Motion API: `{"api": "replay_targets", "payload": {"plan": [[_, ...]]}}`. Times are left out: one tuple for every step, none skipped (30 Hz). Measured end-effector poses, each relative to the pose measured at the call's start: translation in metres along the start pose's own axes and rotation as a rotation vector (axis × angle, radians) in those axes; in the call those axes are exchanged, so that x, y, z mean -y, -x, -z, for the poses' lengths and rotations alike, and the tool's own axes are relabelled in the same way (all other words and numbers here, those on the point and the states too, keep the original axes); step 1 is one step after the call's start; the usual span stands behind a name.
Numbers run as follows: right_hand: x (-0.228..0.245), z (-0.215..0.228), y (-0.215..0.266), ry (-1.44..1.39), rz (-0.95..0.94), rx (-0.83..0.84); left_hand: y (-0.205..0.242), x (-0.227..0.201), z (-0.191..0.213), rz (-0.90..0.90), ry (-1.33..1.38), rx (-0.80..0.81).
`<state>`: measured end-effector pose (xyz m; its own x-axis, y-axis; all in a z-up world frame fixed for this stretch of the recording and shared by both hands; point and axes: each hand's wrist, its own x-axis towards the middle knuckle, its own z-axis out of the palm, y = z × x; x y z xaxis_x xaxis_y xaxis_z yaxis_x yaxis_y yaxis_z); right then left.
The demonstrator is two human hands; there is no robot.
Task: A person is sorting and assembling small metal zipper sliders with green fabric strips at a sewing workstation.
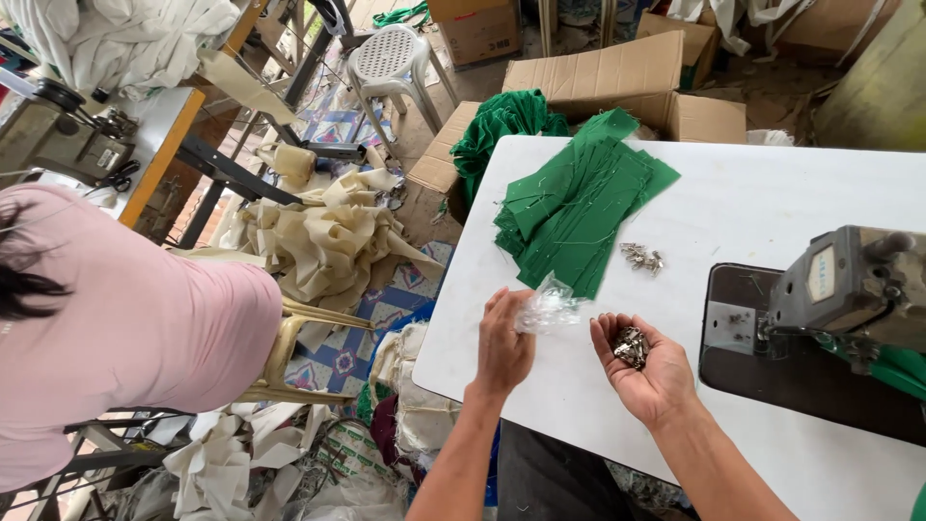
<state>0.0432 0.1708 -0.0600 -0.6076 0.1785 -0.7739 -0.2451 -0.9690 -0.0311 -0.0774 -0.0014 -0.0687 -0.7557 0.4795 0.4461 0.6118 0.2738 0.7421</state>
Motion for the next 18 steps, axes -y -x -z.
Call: {"api": "replay_targets", "payload": {"plan": [[0.001, 0.003, -0.002, 0.008, -0.003, 0.004, -0.002, -0.005, 0.005, 0.021, 0.032, 0.009], [0.003, 0.010, -0.008, 0.007, 0.001, 0.001, -0.002, -0.004, 0.003, 0.022, 0.036, 0.011], [0.003, 0.016, -0.015, 0.035, -0.001, 0.010, -0.003, -0.003, 0.002, 0.120, 0.165, -0.070], [0.003, 0.022, -0.022, 0.064, -0.004, 0.018, -0.003, -0.001, 0.002, 0.218, 0.293, -0.153], [0.000, 0.015, -0.009, 0.065, -0.007, 0.017, -0.011, 0.005, -0.001, 0.221, 0.292, -0.154], [-0.003, 0.007, 0.003, 0.327, 0.050, 0.055, -0.018, 0.010, -0.003, 0.294, 0.543, -0.268], [-0.007, -0.002, 0.016, 0.591, 0.104, 0.096, -0.026, 0.016, -0.003, 0.364, 0.793, -0.387], [-0.009, 0.000, 0.013, 0.595, 0.099, 0.099, -0.034, 0.014, 0.000, 0.364, 0.789, -0.393], [-0.011, 0.001, 0.009, 0.888, 0.282, 0.138, -0.041, 0.013, 0.005, 0.405, 0.830, -0.413], [-0.014, 0.002, 0.006, 1.177, 0.471, 0.182, -0.048, 0.011, 0.010, 0.445, 0.871, -0.433], [-0.014, 0.007, -0.003, 1.182, 0.463, 0.190, -0.048, 0.014, 0.011, 0.445, 0.865, -0.443], [-0.014, 0.011, -0.011, 1.596, 0.840, 0.317, -0.048, 0.016, 0.012, 0.494, 0.854, -0.444], [-0.016, 0.015, -0.020, 1.983, 1.241, 0.455, -0.048, 0.019, 0.013, 0.543, 0.841, -0.443], [-0.019, 0.018, -0.021, 1.981, 1.235, 0.468, -0.041, 0.016, 0.018, 0.543, 0.833, -0.452], [-0.020, 0.021, -0.021, 2.169, 1.459, 0.570, -0.035, 0.013, 0.021, 0.528, 0.628, -0.392], [-0.021, 0.025, -0.022, 2.341, 1.696, 0.678, -0.029, 0.010, 0.023, 0.510, 0.424, -0.331], [-0.020, 0.023, -0.023, 2.342, 1.692, 0.678, -0.023, 0.010, 0.024, 0.513, 0.423, -0.331], [-0.020, 0.022, -0.024, 2.335, 1.702, 0.751, -0.017, 0.010, 0.025, 0.477, 0.344, -0.313]]}}
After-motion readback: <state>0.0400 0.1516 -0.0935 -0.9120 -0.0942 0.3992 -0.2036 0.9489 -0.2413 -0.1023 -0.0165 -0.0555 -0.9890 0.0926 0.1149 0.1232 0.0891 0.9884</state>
